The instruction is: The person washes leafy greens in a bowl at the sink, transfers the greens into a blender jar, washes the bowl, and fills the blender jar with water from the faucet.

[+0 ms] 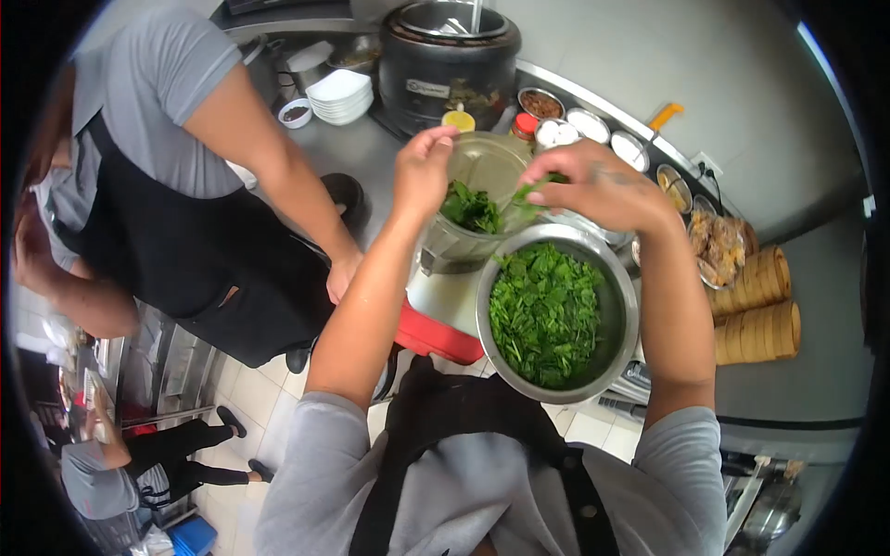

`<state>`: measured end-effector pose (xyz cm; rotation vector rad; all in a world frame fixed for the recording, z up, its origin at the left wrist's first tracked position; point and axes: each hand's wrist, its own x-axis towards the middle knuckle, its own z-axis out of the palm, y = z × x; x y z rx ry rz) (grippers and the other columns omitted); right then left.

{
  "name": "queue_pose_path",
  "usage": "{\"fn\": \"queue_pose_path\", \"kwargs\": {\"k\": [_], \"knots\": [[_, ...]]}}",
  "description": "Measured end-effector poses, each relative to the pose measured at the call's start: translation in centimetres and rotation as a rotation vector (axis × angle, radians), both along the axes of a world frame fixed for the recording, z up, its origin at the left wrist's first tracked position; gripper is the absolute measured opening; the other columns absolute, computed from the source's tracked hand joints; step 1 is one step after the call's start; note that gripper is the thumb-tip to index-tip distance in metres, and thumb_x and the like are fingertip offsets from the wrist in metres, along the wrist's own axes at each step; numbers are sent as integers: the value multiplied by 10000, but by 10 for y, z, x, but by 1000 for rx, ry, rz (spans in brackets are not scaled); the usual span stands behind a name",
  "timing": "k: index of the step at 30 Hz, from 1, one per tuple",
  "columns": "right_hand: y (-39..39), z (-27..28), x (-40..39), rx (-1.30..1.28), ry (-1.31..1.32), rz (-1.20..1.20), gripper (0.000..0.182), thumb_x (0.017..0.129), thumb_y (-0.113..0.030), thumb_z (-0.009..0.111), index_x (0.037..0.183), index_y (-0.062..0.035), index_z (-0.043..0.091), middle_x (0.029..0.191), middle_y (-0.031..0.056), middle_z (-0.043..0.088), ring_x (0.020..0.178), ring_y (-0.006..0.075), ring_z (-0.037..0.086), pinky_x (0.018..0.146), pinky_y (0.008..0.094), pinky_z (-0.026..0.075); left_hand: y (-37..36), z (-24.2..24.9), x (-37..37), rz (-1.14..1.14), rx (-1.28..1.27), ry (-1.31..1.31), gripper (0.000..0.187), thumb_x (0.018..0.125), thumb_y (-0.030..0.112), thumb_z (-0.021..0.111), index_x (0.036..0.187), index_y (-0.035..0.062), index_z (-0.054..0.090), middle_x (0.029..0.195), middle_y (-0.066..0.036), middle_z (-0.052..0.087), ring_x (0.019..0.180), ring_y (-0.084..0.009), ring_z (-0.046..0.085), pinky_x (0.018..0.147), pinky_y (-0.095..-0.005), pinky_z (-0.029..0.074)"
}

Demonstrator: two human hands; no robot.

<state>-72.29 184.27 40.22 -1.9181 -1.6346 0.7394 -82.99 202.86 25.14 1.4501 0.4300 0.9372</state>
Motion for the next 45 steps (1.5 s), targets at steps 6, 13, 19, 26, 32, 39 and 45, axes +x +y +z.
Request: {"fn": "queue_pose_path", "kwargs": {"k": [6,13,19,26,32,39,45], "knots": [[-60,-96,10,-438,-139,38,651,759,-406,722,1248,-26,521,1188,205,567,1041,248,594,873,387,485,-7,18,-2,-28,-55,148,347,877,15,428,1190,-17,573,1147,-95,618,1035,-150,567,944,-256,383],[-71,-193,-36,-494,-274,-79,1124,534,-414,847,1439,-126,245,1463,257,185,1254,472,367,1022,488,382,3,2,4,-25,-89,113,319,911,70,430,1186,4,577,1101,-93,632,975,-145,586,884,-263,426],[-66,-238,-43,-381,-412,-189,723,645,-61,723,1300,-156,431,1287,253,397,1111,485,479,898,487,473,-3,10,2,-51,-94,110,327,916,75,423,1200,1,568,1119,-91,624,1005,-146,571,906,-265,410],[-81,-228,-9,-226,-332,-229,642,604,8,702,1206,-90,500,1149,224,545,1009,389,579,870,427,485,4,3,0,-69,-17,147,340,924,88,409,1216,-2,558,1152,-97,607,1041,-152,551,948,-267,382],[-118,-173,9,140,238,-323,563,650,-55,724,1179,-51,530,1108,180,622,1009,287,617,901,346,465,2,7,1,-102,-81,151,342,934,97,398,1223,9,558,1156,-89,607,1043,-143,553,934,-268,401],[-139,-168,12,214,221,-469,606,630,-26,721,1196,1,505,1056,96,642,963,170,603,894,286,453,3,13,0,-110,-56,204,339,938,104,397,1222,17,559,1145,-82,616,1026,-141,571,926,-267,419],[-150,-106,24,-50,5,-512,572,690,-74,707,1227,-1,520,1127,92,625,1041,172,567,939,307,424,14,20,1,-184,-196,175,331,955,195,430,1188,32,597,1170,-88,616,1079,-161,559,962,-279,395]]}}
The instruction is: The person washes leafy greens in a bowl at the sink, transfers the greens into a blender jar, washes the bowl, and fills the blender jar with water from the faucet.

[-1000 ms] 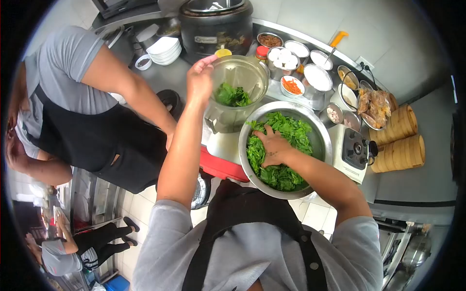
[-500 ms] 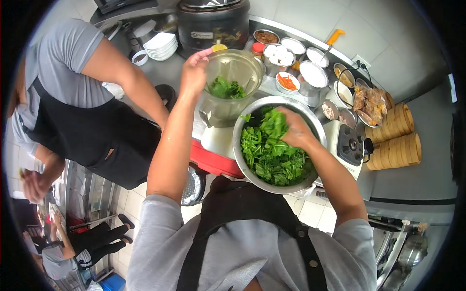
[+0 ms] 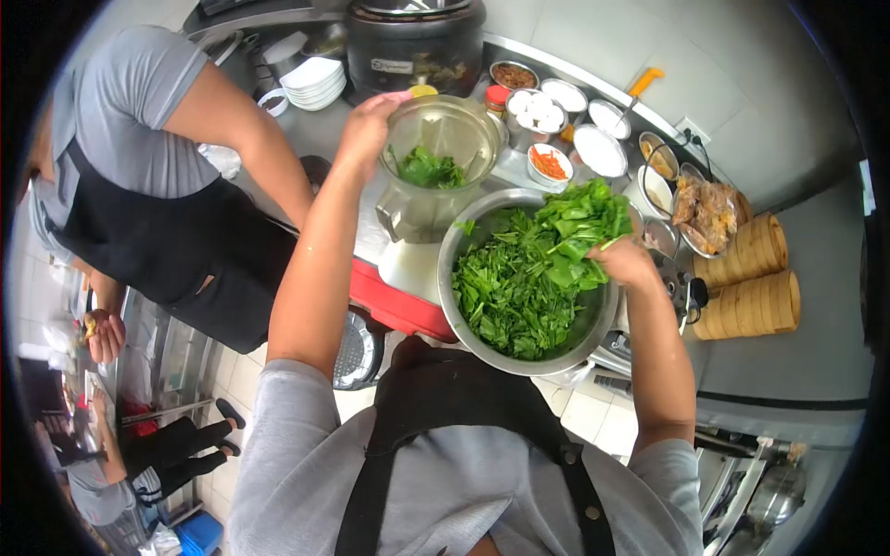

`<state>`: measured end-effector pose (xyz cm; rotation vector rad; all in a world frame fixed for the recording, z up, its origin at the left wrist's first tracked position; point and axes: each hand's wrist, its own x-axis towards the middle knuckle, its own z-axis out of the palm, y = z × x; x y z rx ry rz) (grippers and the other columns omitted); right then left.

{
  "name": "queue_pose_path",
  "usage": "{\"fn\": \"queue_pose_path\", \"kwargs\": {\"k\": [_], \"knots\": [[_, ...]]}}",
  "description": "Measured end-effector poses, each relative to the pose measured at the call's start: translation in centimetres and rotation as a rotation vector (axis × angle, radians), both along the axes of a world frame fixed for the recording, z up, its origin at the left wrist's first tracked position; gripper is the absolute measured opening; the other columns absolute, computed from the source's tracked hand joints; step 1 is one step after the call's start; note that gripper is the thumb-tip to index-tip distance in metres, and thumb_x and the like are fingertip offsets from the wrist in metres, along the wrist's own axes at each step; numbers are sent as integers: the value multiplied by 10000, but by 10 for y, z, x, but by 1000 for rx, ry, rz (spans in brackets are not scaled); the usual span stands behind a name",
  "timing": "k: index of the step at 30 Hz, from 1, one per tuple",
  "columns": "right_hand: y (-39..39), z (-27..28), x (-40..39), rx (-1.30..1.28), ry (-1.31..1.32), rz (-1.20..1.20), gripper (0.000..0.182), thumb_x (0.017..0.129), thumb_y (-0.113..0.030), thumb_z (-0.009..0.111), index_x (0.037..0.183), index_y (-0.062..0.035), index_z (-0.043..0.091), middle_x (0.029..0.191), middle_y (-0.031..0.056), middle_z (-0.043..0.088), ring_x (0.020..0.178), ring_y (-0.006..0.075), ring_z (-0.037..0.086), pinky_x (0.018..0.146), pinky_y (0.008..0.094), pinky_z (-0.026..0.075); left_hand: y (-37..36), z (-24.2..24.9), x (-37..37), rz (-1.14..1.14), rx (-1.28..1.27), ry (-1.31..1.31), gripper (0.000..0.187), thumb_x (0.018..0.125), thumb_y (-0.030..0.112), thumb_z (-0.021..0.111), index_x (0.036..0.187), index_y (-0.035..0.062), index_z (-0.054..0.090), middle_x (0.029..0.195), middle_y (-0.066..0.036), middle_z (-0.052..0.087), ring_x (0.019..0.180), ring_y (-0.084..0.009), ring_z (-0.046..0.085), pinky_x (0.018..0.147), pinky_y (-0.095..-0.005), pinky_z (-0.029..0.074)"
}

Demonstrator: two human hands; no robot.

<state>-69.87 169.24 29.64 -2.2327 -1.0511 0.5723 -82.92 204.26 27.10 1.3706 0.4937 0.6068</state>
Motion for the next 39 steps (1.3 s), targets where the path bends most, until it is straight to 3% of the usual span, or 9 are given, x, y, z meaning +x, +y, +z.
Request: {"fn": "queue_pose_path", "kwargs": {"k": [3,6,11,15,19,25,27,34,39], "knots": [[10,31,6,263,236,7,430,751,-147,701,1155,-32,608,1118,64,643,999,172,576,891,330,448,-2,-9,6,80,63,16,451,962,418,425,1134,66,649,1177,-62,622,1099,-175,552,999,-308,361],[46,63,11,411,363,-102,296,743,-111,691,1019,-7,665,949,56,685,814,154,625,723,319,509,-6,-12,6,83,2,-31,540,974,481,357,1162,55,631,1170,-83,623,1095,-176,552,998,-312,365],[130,77,22,543,481,128,337,775,-65,702,1087,14,604,1014,82,651,851,172,632,748,328,540,-10,-8,5,88,-179,-129,600,976,498,342,1080,4,666,1090,-110,651,1003,-180,582,939,-300,399],[201,44,0,256,295,303,596,576,-16,743,1146,-27,569,1039,87,649,957,192,610,863,318,482,-2,-20,7,87,-97,-144,655,947,571,343,1134,14,631,1137,-124,619,1029,-195,573,959,-308,401],[219,29,-23,-66,-445,582,626,610,-143,781,1187,-66,550,1119,166,619,1029,315,594,908,344,468,-5,-17,7,109,-88,-132,575,978,485,350,1134,7,627,1153,-122,622,1056,-189,570,959,-303,394],[237,48,-36,-253,-331,572,241,725,-159,707,895,-13,617,894,176,636,835,325,606,743,430,453,-14,-13,4,163,44,-175,444,990,328,378,1155,-10,614,1154,-124,625,1065,-189,566,978,-302,376],[255,32,-36,-512,-311,850,210,755,-176,670,879,-15,617,863,180,633,811,329,602,732,432,451,-13,-15,5,125,10,-165,376,987,233,386,1148,-18,616,1144,-121,629,1056,-169,566,970,-296,384],[295,-1,-57,-1133,-581,1115,361,791,-127,544,1112,13,635,1247,220,557,1146,336,540,976,394,416,-12,-22,7,178,150,-162,348,984,211,389,1130,-18,605,1065,-159,655,1016,-208,607,911,-301,427],[289,-12,-52,-1009,-623,1132,349,789,-128,547,1093,17,640,1203,225,580,1111,338,559,954,399,425,-17,-21,0,130,111,-202,354,977,240,427,1183,-11,568,1110,-162,635,1047,-211,595,925,-303,421]]}}
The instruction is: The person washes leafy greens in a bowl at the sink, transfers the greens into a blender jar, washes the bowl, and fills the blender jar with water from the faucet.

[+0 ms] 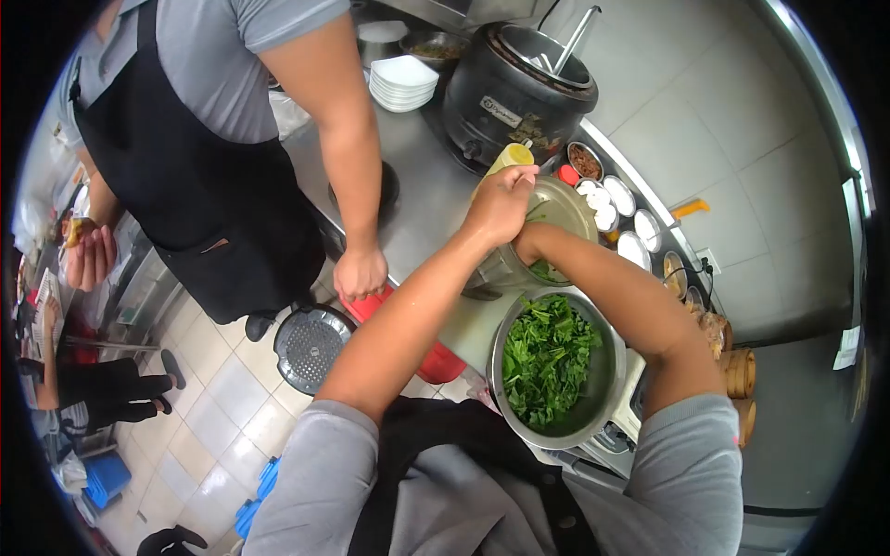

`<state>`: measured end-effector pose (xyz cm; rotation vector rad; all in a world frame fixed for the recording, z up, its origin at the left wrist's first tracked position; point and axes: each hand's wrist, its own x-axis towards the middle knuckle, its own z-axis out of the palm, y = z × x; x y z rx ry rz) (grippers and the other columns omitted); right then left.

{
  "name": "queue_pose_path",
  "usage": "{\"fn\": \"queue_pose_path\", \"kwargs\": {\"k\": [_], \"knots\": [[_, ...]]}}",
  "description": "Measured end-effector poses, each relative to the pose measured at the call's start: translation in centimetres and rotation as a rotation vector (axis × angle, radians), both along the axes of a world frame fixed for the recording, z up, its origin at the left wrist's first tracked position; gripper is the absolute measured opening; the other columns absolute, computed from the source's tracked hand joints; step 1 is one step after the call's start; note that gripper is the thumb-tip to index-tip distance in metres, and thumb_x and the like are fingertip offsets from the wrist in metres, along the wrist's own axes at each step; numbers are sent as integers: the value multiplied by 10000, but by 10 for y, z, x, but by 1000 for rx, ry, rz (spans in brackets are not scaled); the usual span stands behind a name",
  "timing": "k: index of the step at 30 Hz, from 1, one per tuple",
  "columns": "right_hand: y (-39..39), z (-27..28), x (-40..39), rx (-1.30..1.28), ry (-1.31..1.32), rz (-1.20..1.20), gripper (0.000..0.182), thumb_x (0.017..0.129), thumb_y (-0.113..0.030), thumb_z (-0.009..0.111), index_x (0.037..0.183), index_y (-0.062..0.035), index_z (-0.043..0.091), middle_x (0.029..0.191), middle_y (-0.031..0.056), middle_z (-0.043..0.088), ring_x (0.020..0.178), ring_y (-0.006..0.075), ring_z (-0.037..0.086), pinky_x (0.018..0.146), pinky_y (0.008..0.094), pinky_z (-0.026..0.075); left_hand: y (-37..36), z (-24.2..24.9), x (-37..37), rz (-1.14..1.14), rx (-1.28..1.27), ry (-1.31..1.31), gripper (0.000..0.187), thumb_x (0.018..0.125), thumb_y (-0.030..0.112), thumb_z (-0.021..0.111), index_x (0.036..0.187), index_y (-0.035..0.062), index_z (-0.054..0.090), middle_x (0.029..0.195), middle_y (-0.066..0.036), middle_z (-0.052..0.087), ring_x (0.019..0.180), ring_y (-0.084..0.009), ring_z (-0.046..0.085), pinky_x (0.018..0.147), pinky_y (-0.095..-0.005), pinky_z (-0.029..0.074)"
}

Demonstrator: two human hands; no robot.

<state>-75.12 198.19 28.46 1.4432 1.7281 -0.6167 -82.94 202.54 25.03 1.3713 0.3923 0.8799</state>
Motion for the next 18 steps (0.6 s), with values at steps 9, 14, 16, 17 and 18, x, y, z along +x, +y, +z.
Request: {"fn": "queue_pose_path", "kwargs": {"k": [9,14,16,17,18], "knots": [[-76,79,28,735,834,-770,187,878,-133,564,1013,-34,648,877,98,655,761,141,613,639,302,515,-53,-35,-59,245,-58,88,403,957,329,505,1153,-23,532,1034,-101,615,988,-163,558,904,-290,427],[-161,84,42,794,989,-967,203,904,-136,539,1035,-9,629,890,50,636,757,103,599,604,233,508,-70,-73,-60,349,-13,154,369,978,352,416,883,13,528,806,-43,535,788,-119,516,732,-283,449],[-195,41,50,689,1019,-1094,259,888,-196,581,1041,9,621,875,64,642,761,133,610,637,275,520,-73,-74,-52,317,-165,83,401,980,356,387,803,16,505,731,-37,518,681,-127,526,636,-289,458],[-205,25,51,579,830,-1093,348,872,-261,610,1088,11,596,947,104,638,836,188,616,721,318,517,-72,-75,-51,304,-210,62,412,981,361,378,795,15,502,728,-43,521,645,-138,530,614,-288,458],[-214,6,52,465,645,-1085,445,856,-327,639,1136,12,572,1019,144,633,911,243,621,805,362,513,-72,-77,-49,292,-255,43,422,982,366,368,788,14,498,724,-49,524,610,-148,534,592,-288,458]]}}
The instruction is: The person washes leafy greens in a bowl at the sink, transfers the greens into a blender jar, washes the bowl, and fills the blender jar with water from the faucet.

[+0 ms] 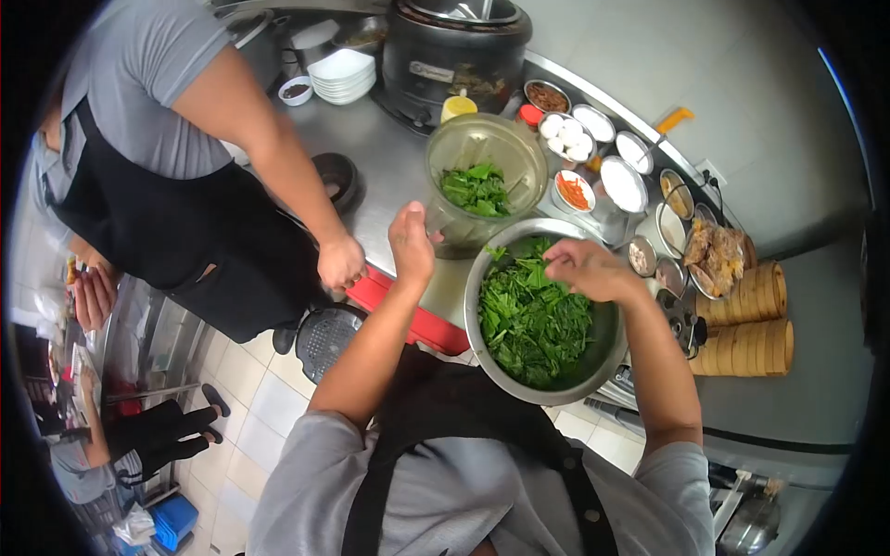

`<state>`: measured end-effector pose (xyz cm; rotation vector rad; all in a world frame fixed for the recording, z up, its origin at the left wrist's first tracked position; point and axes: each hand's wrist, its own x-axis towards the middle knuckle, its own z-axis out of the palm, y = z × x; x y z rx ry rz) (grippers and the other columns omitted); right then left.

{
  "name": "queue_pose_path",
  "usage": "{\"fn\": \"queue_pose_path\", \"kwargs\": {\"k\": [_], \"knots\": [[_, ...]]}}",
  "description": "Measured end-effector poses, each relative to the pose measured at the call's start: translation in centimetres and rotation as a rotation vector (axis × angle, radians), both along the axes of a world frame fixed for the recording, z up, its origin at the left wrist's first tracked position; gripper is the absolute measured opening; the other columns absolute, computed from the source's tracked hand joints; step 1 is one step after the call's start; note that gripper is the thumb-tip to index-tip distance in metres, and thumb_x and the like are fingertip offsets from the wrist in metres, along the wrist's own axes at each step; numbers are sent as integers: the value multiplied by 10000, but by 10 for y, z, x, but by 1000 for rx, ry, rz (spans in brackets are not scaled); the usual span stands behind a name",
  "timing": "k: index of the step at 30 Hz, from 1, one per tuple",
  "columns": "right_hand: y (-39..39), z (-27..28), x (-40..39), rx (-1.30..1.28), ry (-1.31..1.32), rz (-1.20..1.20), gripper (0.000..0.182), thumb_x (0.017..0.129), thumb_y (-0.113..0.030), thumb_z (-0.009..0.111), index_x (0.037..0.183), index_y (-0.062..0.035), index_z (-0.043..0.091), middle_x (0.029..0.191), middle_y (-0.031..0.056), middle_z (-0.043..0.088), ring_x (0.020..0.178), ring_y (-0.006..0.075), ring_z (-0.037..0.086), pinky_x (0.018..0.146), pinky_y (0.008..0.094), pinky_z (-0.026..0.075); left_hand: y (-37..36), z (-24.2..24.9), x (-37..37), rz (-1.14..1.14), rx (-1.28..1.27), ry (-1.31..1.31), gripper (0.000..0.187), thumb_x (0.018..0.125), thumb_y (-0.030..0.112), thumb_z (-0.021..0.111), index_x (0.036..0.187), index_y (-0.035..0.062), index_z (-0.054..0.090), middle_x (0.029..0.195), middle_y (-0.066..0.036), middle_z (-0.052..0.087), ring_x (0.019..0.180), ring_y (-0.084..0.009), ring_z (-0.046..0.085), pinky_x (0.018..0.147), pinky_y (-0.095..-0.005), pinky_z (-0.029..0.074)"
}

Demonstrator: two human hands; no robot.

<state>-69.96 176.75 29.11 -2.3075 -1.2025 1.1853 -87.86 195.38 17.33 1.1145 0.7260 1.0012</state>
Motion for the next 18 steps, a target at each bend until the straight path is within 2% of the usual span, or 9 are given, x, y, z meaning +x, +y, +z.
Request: {"fn": "queue_pose_path", "kwargs": {"k": [1,3,5,8,10,12,16,17,18], "knots": [[-11,-28,4,-4,7,-12,445,856,-327,639,1136,12,572,1019,144,633,911,243,621,805,362,513,2,-2,3,-37,-8,-6,426,984,364,358,786,15,500,715,-55,534,573,-170,537,587,-303,464],[-31,-87,13,35,-484,-64,676,808,-489,658,1257,-14,489,1205,211,555,1093,350,549,959,404,424,3,-8,8,-55,40,25,415,973,367,385,789,17,511,726,-42,505,622,-162,512,601,-308,476],[-29,-121,11,12,-435,-12,745,796,-543,640,1292,-19,453,1255,228,513,1146,369,506,988,398,397,1,-19,6,-74,93,55,406,963,370,412,792,20,523,738,-28,477,671,-153,488,616,-313,488],[-19,-125,-4,-50,-329,-7,872,762,-640,612,1343,-23,406,1310,256,465,1217,384,455,1025,393,365,-13,-24,3,39,195,90,437,961,416,422,974,-4,538,879,-81,504,828,-203,495,830,-365,453],[-16,-109,-11,-99,-263,-46,930,740,-682,602,1360,-21,394,1315,266,460,1233,380,447,1032,394,361,-36,-13,-3,65,195,165,520,950,429,464,1212,-20,442,1119,-145,472,1051,-247,451,1008,-384,323],[-11,-74,-18,-144,100,108,1014,693,-712,624,1386,-18,369,1335,296,432,1300,378,381,1070,399,321,-64,-20,-8,79,254,266,562,943,411,491,1282,-21,370,1225,-167,411,1130,-261,412,1030,-385,297],[-39,-75,-30,-46,-233,262,1294,502,-610,815,1476,-82,147,1444,339,212,1243,443,425,1039,439,360,-102,-34,-30,-5,268,440,572,940,304,526,1356,-28,314,1383,-211,331,1264,-293,352,1048,-387,282],[-39,-86,-32,-29,-170,276,1397,439,-555,854,1491,-140,34,1473,349,63,1183,487,462,1024,457,378,-103,-36,-32,-7,266,443,572,940,304,526,1356,-28,314,1383,-211,331,1264,-293,352,1048,-387,282],[-35,-88,-40,-28,-169,278,1397,439,-555,854,1491,-140,34,1473,349,63,1183,487,462,1024,457,378,-103,-39,-34,-208,198,383,537,945,269,510,1351,-30,326,1365,-213,362,1247,-290,375,1036,-384,299]]}}
